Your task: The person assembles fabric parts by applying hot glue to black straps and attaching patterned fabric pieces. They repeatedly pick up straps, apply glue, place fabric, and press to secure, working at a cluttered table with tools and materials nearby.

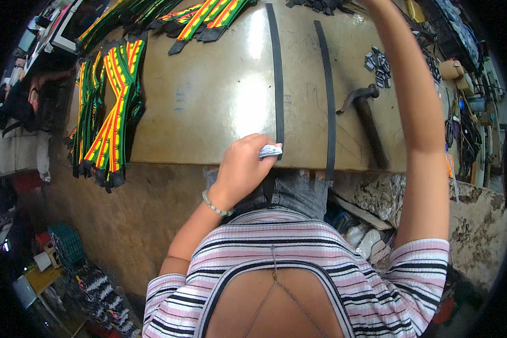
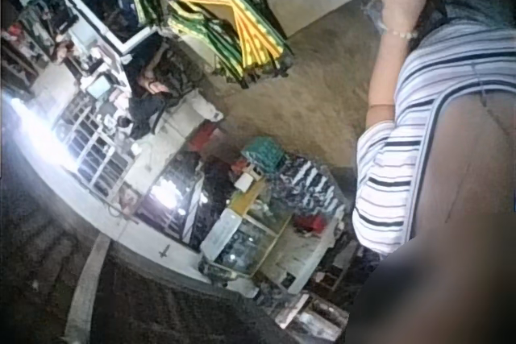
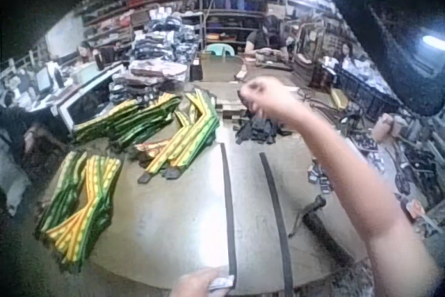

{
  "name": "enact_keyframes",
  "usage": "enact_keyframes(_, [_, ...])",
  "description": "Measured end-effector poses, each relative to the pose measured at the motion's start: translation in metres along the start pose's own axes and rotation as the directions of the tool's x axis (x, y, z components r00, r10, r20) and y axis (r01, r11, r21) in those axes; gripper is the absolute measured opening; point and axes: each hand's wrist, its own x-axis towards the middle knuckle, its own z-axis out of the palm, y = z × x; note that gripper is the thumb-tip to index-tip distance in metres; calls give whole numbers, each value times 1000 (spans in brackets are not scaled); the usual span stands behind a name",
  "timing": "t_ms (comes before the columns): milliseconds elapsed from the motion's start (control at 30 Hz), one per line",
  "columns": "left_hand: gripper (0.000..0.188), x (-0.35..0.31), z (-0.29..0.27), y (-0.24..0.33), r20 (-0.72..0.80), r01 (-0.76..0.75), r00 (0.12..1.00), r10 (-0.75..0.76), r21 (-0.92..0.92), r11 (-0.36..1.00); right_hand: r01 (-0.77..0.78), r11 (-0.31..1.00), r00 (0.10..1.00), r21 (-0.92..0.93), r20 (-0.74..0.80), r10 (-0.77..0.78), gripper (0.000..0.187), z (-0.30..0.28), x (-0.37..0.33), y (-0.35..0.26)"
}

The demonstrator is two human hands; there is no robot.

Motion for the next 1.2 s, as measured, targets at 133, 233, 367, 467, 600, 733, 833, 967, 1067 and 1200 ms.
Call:
enact_keyframes(133, [19,-6,2,0,-26,-58,998,62,136,989,467,830,868,-305,336,-365,27,79,-143,0])
enact_keyframes(233, [23,-12,3,1,8,-135,990,137,236,962,447,859,869,-249,348,-352,32,107,-191,18])
enact_keyframes(367, [27,-15,3,1,66,-185,983,173,296,937,406,870,891,-279,334,-309,33,108,-195,19])
enact_keyframes(467, [28,-14,0,-1,83,-204,979,188,308,929,352,912,922,-213,248,-298,36,97,-194,3])
enact_keyframes(600, [27,-16,-6,-1,88,-230,973,213,283,931,198,902,970,-383,-53,-236,39,48,-248,-2])
enact_keyframes(733, [30,-21,-12,-5,127,-305,951,283,232,924,-229,884,412,407,-782,467,37,-38,-364,44])
enact_keyframes(833, [34,-22,-14,-12,186,-389,919,348,267,882,-387,771,96,506,-809,579,37,-105,-442,114])
enact_keyframes(967, [31,-24,-11,-19,161,-405,914,373,285,869,-510,844,378,167,-838,394,36,-155,-453,200])
enact_keyframes(1067, [29,-25,-8,-20,116,-392,920,375,295,871,-736,672,441,77,-699,564,36,-165,-402,191])
enact_keyframes(1200, [27,-24,-5,-19,58,-357,933,355,270,894,-516,849,574,116,-689,442,37,-116,-325,84])
